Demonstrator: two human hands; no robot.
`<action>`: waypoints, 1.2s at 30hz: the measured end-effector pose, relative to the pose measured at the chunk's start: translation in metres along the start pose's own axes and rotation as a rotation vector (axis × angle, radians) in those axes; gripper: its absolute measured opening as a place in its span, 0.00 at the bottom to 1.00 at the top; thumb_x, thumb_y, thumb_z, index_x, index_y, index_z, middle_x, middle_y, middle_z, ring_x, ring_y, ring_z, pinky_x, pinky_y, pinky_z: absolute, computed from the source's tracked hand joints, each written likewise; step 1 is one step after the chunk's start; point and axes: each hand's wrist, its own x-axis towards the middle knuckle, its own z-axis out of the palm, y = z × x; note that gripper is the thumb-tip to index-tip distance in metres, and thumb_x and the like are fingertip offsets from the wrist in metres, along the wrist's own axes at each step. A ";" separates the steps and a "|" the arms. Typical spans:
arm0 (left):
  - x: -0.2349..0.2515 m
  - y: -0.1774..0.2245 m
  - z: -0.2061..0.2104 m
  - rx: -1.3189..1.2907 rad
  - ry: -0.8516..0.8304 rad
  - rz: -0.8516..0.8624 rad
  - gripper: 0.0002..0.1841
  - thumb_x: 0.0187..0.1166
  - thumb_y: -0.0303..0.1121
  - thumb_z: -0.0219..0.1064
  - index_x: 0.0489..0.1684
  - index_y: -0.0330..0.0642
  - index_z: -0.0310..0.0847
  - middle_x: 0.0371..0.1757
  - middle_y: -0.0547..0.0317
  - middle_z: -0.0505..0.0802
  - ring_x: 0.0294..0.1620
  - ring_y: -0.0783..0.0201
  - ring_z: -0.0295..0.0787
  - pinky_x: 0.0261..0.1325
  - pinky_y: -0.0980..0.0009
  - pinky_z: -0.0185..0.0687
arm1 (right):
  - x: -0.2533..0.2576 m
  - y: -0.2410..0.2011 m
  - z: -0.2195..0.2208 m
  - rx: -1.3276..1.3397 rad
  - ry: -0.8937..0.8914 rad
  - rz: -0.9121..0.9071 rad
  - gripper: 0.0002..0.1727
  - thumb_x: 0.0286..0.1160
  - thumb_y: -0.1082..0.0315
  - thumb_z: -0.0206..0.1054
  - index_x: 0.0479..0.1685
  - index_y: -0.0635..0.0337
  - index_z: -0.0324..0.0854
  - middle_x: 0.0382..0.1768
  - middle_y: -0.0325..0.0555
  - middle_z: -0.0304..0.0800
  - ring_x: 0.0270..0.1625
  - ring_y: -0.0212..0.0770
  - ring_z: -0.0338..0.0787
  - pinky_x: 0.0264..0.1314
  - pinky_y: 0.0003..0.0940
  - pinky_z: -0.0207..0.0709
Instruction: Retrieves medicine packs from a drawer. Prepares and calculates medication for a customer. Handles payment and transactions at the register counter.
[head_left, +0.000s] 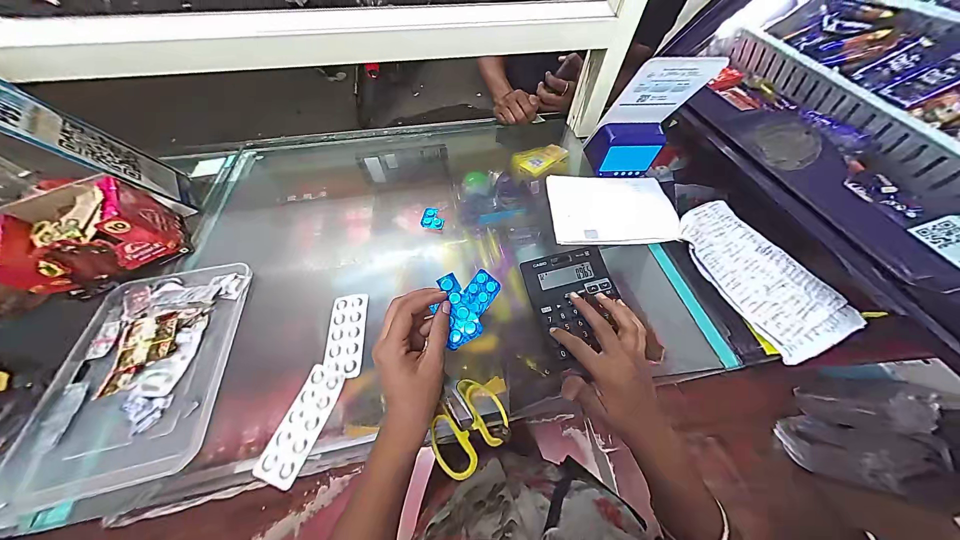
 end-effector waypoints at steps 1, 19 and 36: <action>-0.001 0.000 0.000 0.043 0.008 0.022 0.10 0.80 0.24 0.66 0.53 0.28 0.85 0.56 0.52 0.89 0.45 0.73 0.90 0.45 0.80 0.90 | 0.000 -0.001 0.000 0.013 0.001 0.004 0.44 0.77 0.21 0.30 0.59 0.34 0.88 0.81 0.51 0.77 0.88 0.61 0.64 0.89 0.62 0.48; -0.006 -0.001 0.001 0.323 0.087 0.415 0.10 0.90 0.31 0.54 0.57 0.44 0.81 0.57 0.57 0.82 0.63 0.75 0.80 0.67 0.82 0.75 | -0.001 -0.003 0.000 -0.034 0.153 0.154 0.46 0.79 0.22 0.26 0.61 0.38 0.85 0.79 0.53 0.77 0.88 0.62 0.62 0.90 0.61 0.44; -0.006 0.000 0.001 0.318 0.079 0.404 0.11 0.90 0.31 0.53 0.56 0.41 0.81 0.55 0.55 0.82 0.61 0.74 0.80 0.65 0.82 0.76 | -0.006 -0.001 0.004 0.029 0.286 0.155 0.38 0.89 0.34 0.33 0.37 0.48 0.85 0.74 0.57 0.82 0.89 0.62 0.62 0.92 0.56 0.44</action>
